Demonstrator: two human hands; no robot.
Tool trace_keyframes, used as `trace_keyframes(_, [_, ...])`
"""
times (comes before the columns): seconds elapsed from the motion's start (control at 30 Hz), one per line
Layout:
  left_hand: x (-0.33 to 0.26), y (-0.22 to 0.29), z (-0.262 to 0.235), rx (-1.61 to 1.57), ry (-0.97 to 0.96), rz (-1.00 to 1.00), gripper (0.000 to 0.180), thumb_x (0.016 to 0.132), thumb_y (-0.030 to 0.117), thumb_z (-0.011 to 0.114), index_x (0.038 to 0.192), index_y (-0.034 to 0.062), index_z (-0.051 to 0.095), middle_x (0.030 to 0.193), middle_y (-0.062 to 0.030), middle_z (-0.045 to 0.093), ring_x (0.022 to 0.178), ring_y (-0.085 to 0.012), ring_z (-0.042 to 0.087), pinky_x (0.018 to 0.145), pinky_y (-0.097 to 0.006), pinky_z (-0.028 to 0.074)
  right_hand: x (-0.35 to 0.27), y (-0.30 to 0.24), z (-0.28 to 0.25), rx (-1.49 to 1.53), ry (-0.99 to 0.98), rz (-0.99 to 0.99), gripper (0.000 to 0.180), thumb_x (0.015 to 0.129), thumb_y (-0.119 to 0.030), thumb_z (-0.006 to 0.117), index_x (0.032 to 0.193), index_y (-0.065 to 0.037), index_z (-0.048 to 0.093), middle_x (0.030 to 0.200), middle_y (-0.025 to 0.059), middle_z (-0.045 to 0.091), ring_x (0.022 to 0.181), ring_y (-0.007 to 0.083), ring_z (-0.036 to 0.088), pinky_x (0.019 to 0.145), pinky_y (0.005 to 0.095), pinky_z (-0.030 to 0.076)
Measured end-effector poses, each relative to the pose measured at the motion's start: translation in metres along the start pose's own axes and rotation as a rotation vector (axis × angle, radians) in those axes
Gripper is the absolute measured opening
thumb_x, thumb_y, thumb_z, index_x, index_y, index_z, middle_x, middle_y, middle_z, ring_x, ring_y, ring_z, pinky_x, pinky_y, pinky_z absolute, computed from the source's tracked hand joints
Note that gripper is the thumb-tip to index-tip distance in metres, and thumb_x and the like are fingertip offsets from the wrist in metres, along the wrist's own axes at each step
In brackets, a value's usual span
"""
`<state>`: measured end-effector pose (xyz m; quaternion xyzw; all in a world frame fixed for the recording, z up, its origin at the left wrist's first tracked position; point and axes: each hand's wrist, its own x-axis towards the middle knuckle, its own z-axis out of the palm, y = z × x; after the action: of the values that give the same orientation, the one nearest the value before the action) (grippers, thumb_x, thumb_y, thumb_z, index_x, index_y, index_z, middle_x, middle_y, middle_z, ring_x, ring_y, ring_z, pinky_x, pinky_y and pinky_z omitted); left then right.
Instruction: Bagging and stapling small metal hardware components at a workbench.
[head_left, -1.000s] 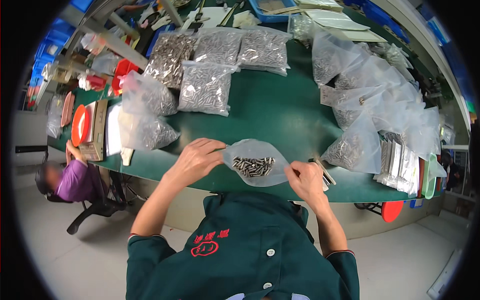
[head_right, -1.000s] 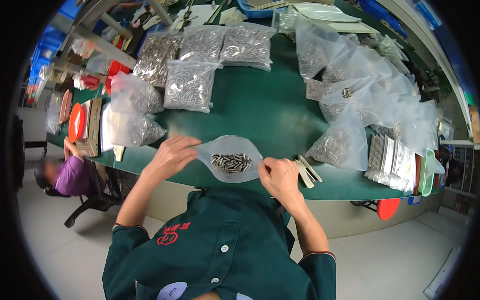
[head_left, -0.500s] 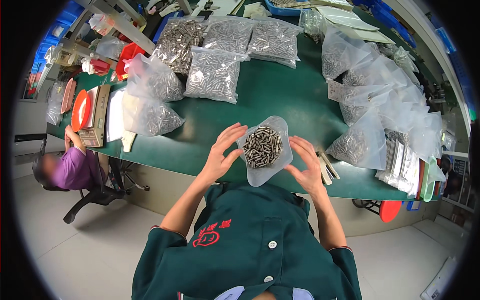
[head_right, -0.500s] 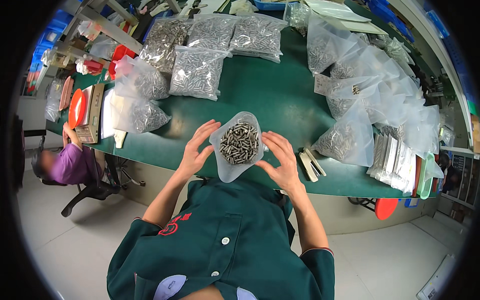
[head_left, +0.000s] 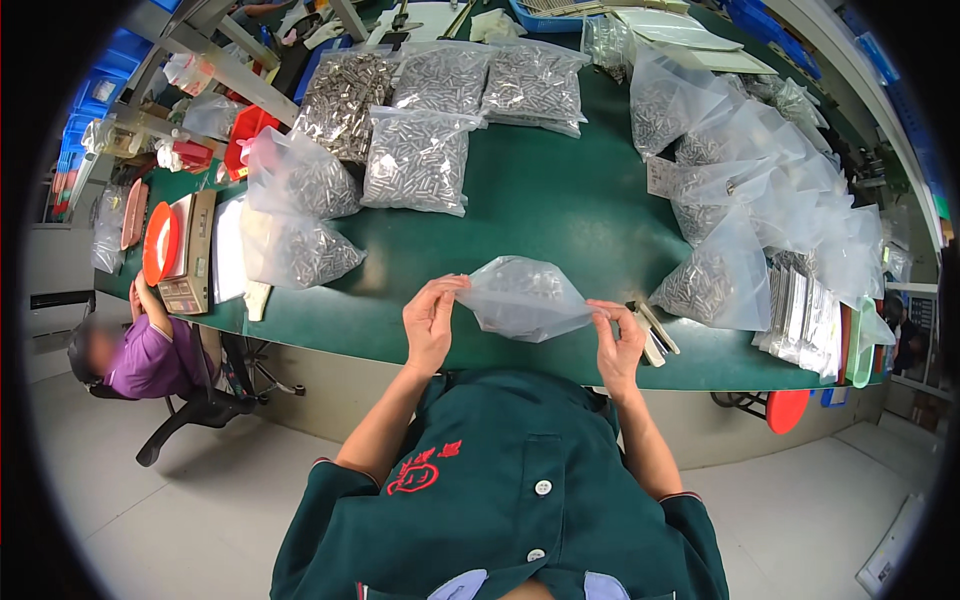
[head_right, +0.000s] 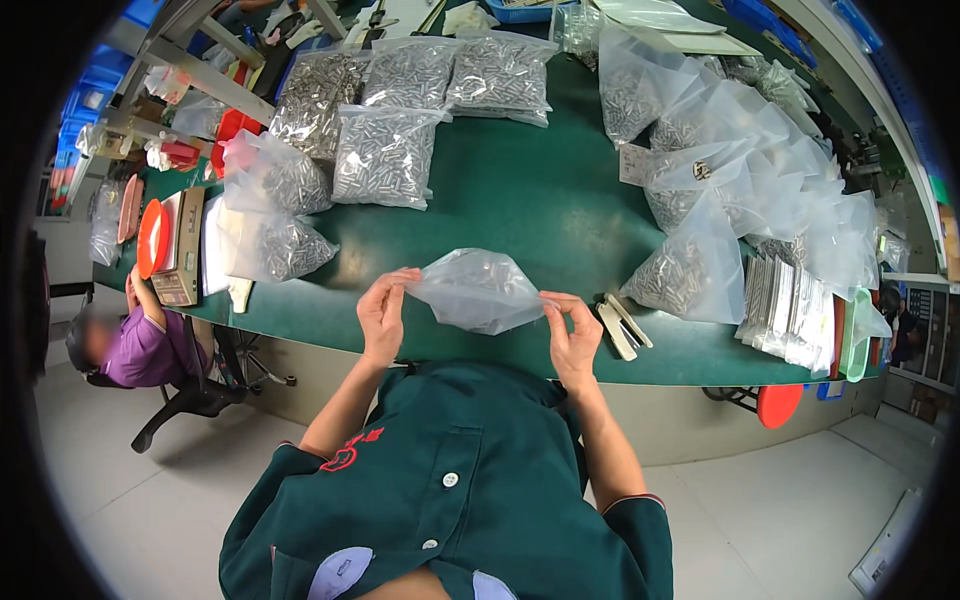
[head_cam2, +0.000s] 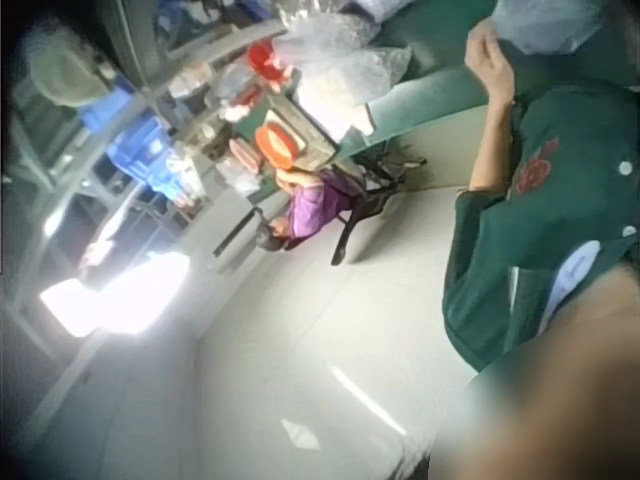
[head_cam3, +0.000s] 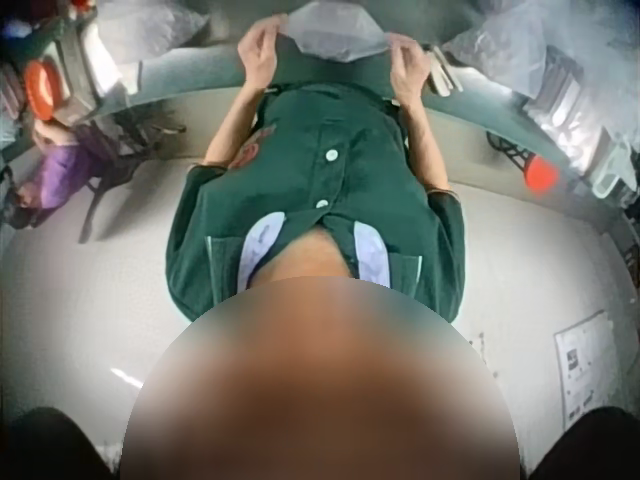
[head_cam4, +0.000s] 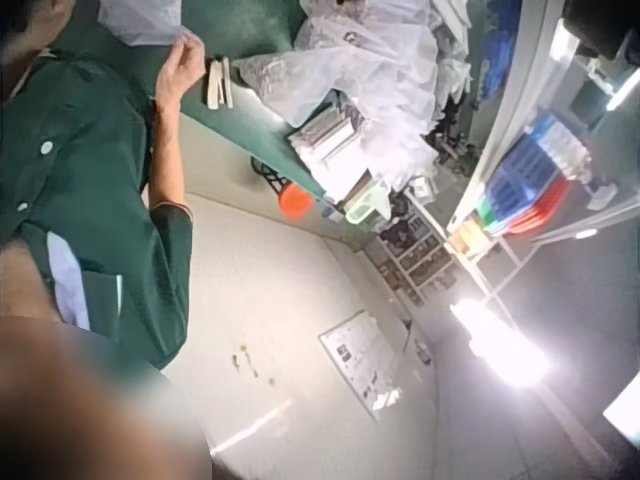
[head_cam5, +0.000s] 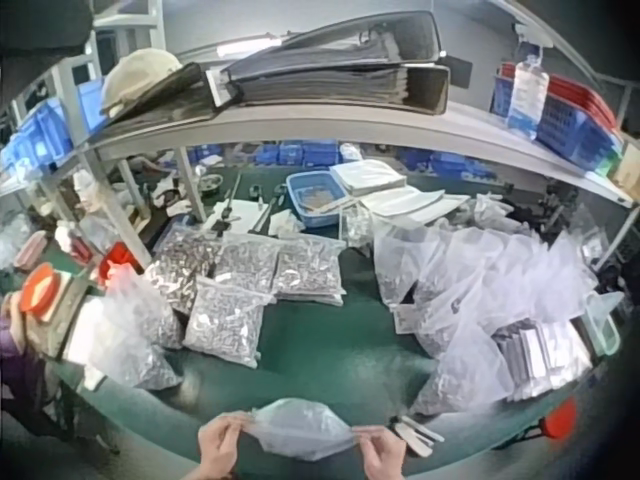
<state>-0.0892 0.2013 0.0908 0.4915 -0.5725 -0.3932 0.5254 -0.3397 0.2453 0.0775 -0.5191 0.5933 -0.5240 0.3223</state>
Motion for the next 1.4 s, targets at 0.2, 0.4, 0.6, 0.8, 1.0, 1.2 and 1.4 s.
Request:
trace_keyframes(0.2, [-0.004,0.007,-0.001,-0.174,0.106,-0.235,0.019,0.093,0.004,0.046,0.082,-0.0036,0.059,0.081,-0.001,0.06,0.07,-0.0049,0.048,0.066,-0.018,0.038,-0.003,-0.033,0.006,-0.026,0.052,0.112,0.01,0.085,-0.007,0.062,0.08,0.001,0.059,0.07,0.0032,0.061,0.061,0.0088,0.049,0.056,0.023,0.04])
trace_keyframes(0.4, [-0.036,0.048,-0.017,-0.153,0.106,-0.273,0.018,0.092,0.003,0.046,0.083,-0.0049,0.059,0.081,-0.0051,0.061,0.074,-0.0093,0.052,0.069,-0.022,0.041,-0.016,-0.063,-0.014,-0.062,-0.02,0.224,0.008,0.084,-0.004,0.061,0.079,0.002,0.059,0.065,0.003,0.059,0.058,0.0068,0.048,0.054,0.021,0.038])
trace_keyframes(0.6, [-0.074,0.024,-0.023,-0.028,0.1,-0.385,0.023,0.094,0.007,0.042,0.085,-0.0039,0.06,0.084,-0.0108,0.064,0.081,-0.0177,0.059,0.077,-0.028,0.045,-0.038,-0.034,-0.021,-0.082,-0.197,-0.082,0.007,0.086,0.003,0.049,0.081,0.003,0.053,0.087,0.0171,0.067,0.083,0.0258,0.065,0.076,0.0325,0.05])
trace_keyframes(0.8, [-0.058,0.005,0.004,0.155,0.254,-0.336,0.021,0.096,0.012,0.039,0.086,-0.0008,0.052,0.074,-0.0041,0.054,0.067,-0.0101,0.047,0.063,-0.024,0.04,-0.028,-0.019,0.008,-0.062,-0.139,-0.327,0.008,0.085,0.006,0.047,0.081,0.0,0.05,0.077,0.0126,0.064,0.076,0.0268,0.064,0.069,0.0344,0.05])
trace_keyframes(1.0, [-0.037,-0.023,0.026,0.248,0.344,-0.521,0.023,0.095,0.015,0.043,0.082,-0.0016,0.052,0.063,-0.0032,0.045,0.059,-0.01,0.04,0.055,-0.027,0.036,-0.016,0.003,0.045,-0.272,0.112,0.421,0.031,0.095,-0.02,0.037,0.084,0.004,0.052,0.067,0.0183,0.055,0.06,0.031,0.052,0.059,0.0399,0.041])
trace_keyframes(1.2, [-0.042,-0.048,0.033,0.26,0.32,-0.706,0.027,0.093,0.016,0.044,0.077,-0.0051,0.051,0.061,-0.0114,0.049,0.058,-0.0195,0.045,0.057,-0.035,0.038,-0.024,0.037,0.053,-0.515,-0.047,0.53,0.03,0.094,-0.022,0.039,0.086,0.004,0.054,0.077,0.0264,0.059,0.073,0.0449,0.056,0.065,0.0496,0.043])
trace_keyframes(1.4, [-0.037,-0.058,0.038,0.466,0.24,-0.565,0.027,0.092,0.014,0.042,0.075,-0.005,0.049,0.062,-0.0198,0.05,0.056,-0.0321,0.046,0.056,-0.04,0.038,-0.029,0.057,0.06,-0.617,-0.065,0.411,0.023,0.094,-0.019,0.04,0.085,0.0,0.05,0.069,0.0244,0.058,0.064,0.0437,0.056,0.058,0.05,0.044])
